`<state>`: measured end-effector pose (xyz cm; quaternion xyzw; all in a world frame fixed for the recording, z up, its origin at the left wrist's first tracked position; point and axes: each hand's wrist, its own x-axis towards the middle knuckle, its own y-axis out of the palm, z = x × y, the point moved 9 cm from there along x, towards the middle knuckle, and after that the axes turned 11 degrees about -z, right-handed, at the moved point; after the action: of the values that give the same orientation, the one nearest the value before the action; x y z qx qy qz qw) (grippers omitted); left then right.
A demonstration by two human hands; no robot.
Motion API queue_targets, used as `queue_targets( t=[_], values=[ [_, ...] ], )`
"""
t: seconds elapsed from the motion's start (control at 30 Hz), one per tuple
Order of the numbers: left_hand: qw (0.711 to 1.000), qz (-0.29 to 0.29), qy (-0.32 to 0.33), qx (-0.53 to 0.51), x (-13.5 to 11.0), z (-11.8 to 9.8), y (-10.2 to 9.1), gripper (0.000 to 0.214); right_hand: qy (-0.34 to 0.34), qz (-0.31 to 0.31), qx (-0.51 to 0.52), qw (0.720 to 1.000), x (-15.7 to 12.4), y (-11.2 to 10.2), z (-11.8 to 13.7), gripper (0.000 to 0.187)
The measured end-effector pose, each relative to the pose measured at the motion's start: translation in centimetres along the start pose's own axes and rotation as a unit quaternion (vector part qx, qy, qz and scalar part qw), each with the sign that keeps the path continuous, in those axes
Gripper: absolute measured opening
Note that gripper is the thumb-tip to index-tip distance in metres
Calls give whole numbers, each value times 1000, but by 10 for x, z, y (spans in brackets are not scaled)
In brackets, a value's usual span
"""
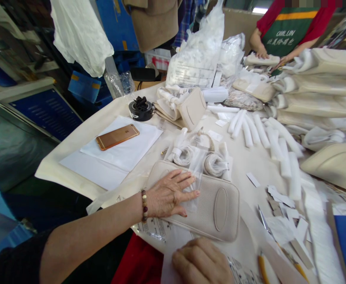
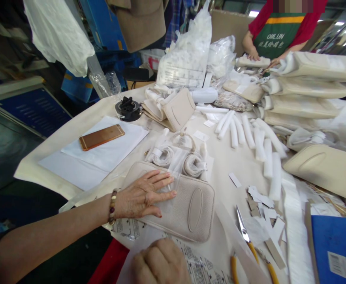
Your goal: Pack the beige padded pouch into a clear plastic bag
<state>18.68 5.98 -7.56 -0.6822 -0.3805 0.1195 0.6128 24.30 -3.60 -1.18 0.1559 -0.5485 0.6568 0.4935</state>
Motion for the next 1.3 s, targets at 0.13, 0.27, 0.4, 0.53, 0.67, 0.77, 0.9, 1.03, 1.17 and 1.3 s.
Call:
queue_targets(
  t=[0.13,0.27,0.4,0.53,0.67,0.77,0.9,1.03,1.17,1.3],
  values=[
    [1000,-14,2,-7,-2,-2,-2,62,37,31,20,999,31,-15,-47,29],
    [1000,-28,6,-5,-4,-2,-1,42,58,20,21,998,40,-6,-90,22],
    [999,-27,24,-5,-6,-4,0,17,104,53,14,993,32,12,-119,25],
    [999,-18,19,-37,-6,-4,-2,20,124,62,3,990,31,17,-130,26],
    [996,-52,10,-69,-8,-4,-9,17,135,65,-10,989,30,19,-135,29],
    [995,-70,17,-71,-10,-5,-11,15,144,58,-16,988,25,21,-137,29],
    [993,-95,34,-60,-12,-8,-14,17,151,43,-21,987,19,20,-139,27],
    [993,-88,39,-72,-13,-8,-12,18,158,27,-15,987,20,17,-140,22],
    [991,-78,41,-105,-12,-9,-12,15,160,13,-10,987,24,16,-139,21],
    [986,-70,44,-146,-10,-10,-13,12,174,12,-43,984,22,20,-141,27]
  ],
)
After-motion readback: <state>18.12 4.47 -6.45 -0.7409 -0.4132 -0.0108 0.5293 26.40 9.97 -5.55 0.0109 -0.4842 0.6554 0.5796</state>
